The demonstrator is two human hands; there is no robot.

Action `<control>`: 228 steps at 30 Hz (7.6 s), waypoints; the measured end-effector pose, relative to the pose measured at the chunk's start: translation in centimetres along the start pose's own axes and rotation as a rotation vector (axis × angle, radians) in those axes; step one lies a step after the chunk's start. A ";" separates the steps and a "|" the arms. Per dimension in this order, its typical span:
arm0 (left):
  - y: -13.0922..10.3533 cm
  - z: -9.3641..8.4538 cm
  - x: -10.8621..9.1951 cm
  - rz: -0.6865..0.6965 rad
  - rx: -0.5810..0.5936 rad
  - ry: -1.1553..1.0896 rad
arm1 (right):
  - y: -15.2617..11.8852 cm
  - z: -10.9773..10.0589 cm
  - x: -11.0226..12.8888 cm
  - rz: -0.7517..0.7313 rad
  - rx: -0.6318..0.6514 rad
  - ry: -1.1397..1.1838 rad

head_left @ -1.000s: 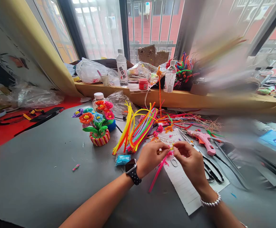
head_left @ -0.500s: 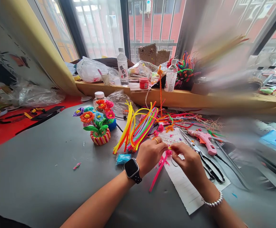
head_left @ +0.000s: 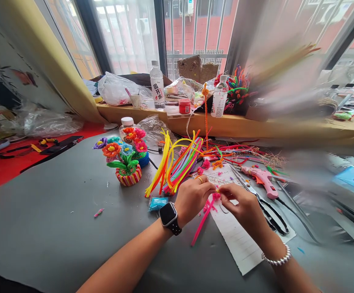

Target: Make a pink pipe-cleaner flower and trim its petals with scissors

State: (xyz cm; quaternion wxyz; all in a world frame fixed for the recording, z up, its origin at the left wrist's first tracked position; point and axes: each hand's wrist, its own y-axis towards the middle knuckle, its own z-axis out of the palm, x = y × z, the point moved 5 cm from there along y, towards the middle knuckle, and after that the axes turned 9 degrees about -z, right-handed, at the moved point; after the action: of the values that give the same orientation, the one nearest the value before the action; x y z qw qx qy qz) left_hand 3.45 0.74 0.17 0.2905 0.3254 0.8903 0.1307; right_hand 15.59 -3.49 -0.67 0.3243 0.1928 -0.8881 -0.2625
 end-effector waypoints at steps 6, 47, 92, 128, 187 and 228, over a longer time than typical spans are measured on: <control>-0.1 -0.1 0.3 -0.110 -0.005 -0.175 | 0.2 -0.7 -0.6 0.172 -0.070 0.188; 0.6 -0.8 0.0 0.065 0.139 -0.214 | 0.1 -1.0 2.3 -0.334 0.014 -0.213; 0.6 -1.6 0.1 0.011 0.087 -0.314 | -0.1 -1.9 2.0 -0.347 -0.116 -0.242; 0.1 -1.8 -0.8 0.129 -0.153 -0.088 | 0.1 -2.2 -0.1 -0.148 -0.076 -0.269; 0.5 -1.2 2.1 -0.223 -0.120 -0.081 | -6.1 -5.4 -9.7 0.801 0.513 -0.407; 1.7 -4.5 1.6 -0.125 -0.521 -0.092 | -7.3 -0.6 -2.2 0.608 0.094 0.967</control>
State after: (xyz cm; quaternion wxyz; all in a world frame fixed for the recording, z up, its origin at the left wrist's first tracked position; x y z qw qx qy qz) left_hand 0.62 2.90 3.77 0.4121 0.1897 0.8309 0.3222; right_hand 18.85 -8.29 -5.60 0.7456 0.0409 -0.6651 0.0006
